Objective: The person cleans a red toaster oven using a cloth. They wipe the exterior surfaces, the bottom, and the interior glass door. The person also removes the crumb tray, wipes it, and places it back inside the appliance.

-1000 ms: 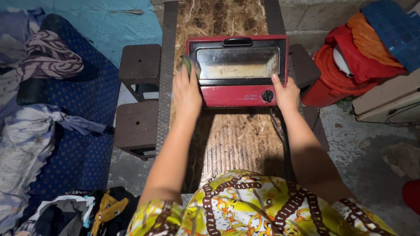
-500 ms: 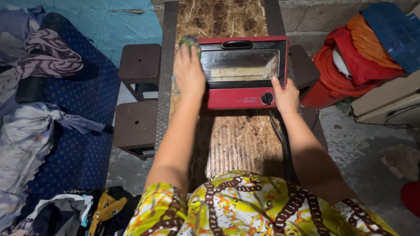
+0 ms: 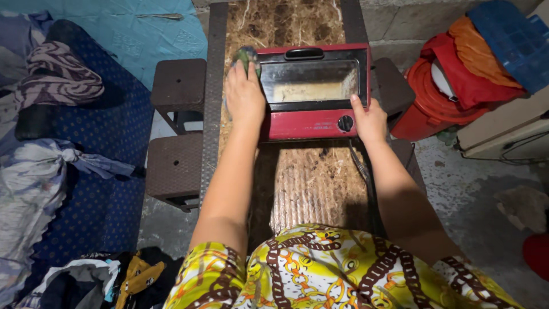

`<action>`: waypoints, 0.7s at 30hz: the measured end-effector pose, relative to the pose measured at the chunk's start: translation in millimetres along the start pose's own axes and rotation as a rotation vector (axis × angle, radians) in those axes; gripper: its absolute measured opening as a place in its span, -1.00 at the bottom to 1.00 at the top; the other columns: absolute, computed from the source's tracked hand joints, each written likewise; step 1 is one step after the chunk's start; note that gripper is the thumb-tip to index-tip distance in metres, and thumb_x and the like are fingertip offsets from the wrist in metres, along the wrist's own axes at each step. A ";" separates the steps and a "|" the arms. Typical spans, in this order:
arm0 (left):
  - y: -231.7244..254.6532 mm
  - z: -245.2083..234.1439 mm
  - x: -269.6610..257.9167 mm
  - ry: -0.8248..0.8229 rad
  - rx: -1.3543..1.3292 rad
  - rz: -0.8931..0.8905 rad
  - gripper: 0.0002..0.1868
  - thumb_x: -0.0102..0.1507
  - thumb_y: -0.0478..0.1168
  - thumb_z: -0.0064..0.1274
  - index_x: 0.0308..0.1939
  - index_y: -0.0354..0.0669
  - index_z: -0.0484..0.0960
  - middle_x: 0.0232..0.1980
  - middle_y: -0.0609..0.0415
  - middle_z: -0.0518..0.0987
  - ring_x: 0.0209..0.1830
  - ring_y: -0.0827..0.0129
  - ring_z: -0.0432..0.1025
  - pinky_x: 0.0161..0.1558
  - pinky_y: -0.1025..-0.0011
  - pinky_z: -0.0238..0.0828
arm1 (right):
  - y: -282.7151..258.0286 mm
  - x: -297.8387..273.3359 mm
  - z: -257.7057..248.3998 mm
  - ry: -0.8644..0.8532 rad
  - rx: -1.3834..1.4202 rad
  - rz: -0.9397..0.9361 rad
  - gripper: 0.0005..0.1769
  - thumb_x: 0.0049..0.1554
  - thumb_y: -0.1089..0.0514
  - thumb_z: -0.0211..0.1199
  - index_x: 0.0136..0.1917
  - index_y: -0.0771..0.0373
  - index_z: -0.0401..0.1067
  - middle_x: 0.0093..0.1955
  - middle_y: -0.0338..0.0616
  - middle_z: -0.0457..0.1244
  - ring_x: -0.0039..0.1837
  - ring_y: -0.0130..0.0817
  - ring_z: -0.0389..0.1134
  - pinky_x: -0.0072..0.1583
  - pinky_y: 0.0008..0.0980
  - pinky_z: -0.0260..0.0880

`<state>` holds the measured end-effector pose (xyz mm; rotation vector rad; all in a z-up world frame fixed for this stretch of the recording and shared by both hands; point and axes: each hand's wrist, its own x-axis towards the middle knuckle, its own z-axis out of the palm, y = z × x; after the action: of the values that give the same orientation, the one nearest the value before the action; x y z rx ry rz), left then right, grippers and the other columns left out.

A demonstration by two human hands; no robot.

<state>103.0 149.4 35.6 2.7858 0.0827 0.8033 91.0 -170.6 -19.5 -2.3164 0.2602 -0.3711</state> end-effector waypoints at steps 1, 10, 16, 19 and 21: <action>-2.3 -1.3 -4.5 -0.025 -0.007 -0.039 -0.54 0.37 -0.32 -0.16 0.35 -0.32 0.49 0.44 -0.24 0.37 0.43 -0.12 0.23 0.39 0.00 0.16 | -0.6 0.3 0.6 -0.002 -0.006 0.005 -0.34 0.23 -0.42 0.19 0.04 0.27 0.52 -0.10 0.23 0.39 0.07 0.22 0.43 0.10 0.05 0.39; 102.1 43.9 -31.5 0.052 -0.105 0.225 -0.53 0.28 -0.33 -0.12 0.28 -0.33 0.53 0.42 -0.28 0.41 0.47 -0.10 0.27 0.49 0.10 0.11 | 1.2 -6.7 1.1 0.021 0.039 -0.018 -0.34 0.21 -0.42 0.19 0.03 0.26 0.50 -0.15 0.19 0.39 0.01 0.17 0.45 0.04 0.02 0.40; 182.6 42.6 -45.0 0.002 -0.285 0.359 -0.54 0.26 -0.21 -0.06 0.22 -0.31 0.55 0.41 -0.22 0.39 0.45 -0.06 0.26 0.47 0.02 0.11 | 11.3 -8.5 6.9 0.011 0.069 -0.012 -0.41 0.33 -0.29 -0.01 0.04 0.30 0.43 -0.18 0.25 0.36 -0.06 0.20 0.45 -0.01 0.04 0.41; 181.7 40.2 -45.0 -0.038 -0.374 0.392 -0.58 0.28 -0.20 -0.05 0.19 -0.24 0.58 0.38 -0.19 0.41 0.45 -0.05 0.25 0.45 0.02 0.12 | 20.3 -3.7 12.3 0.068 0.043 -0.122 -0.40 0.40 -0.24 -0.07 0.02 0.34 0.46 -0.13 0.33 0.36 0.01 0.29 0.42 0.04 0.09 0.38; 170.2 39.0 -48.8 -0.042 -0.382 0.431 -0.60 0.28 -0.20 -0.06 0.18 -0.18 0.60 0.38 -0.16 0.42 0.45 -0.02 0.26 0.45 0.04 0.14 | 24.2 1.1 14.8 0.061 0.066 -0.118 -0.38 0.39 -0.26 -0.10 0.06 0.34 0.47 -0.11 0.35 0.35 0.04 0.33 0.40 0.07 0.11 0.37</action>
<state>80.3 -29.9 20.1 2.4751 -0.6302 0.7529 95.3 -177.8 -46.6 -2.2636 0.1389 -0.5028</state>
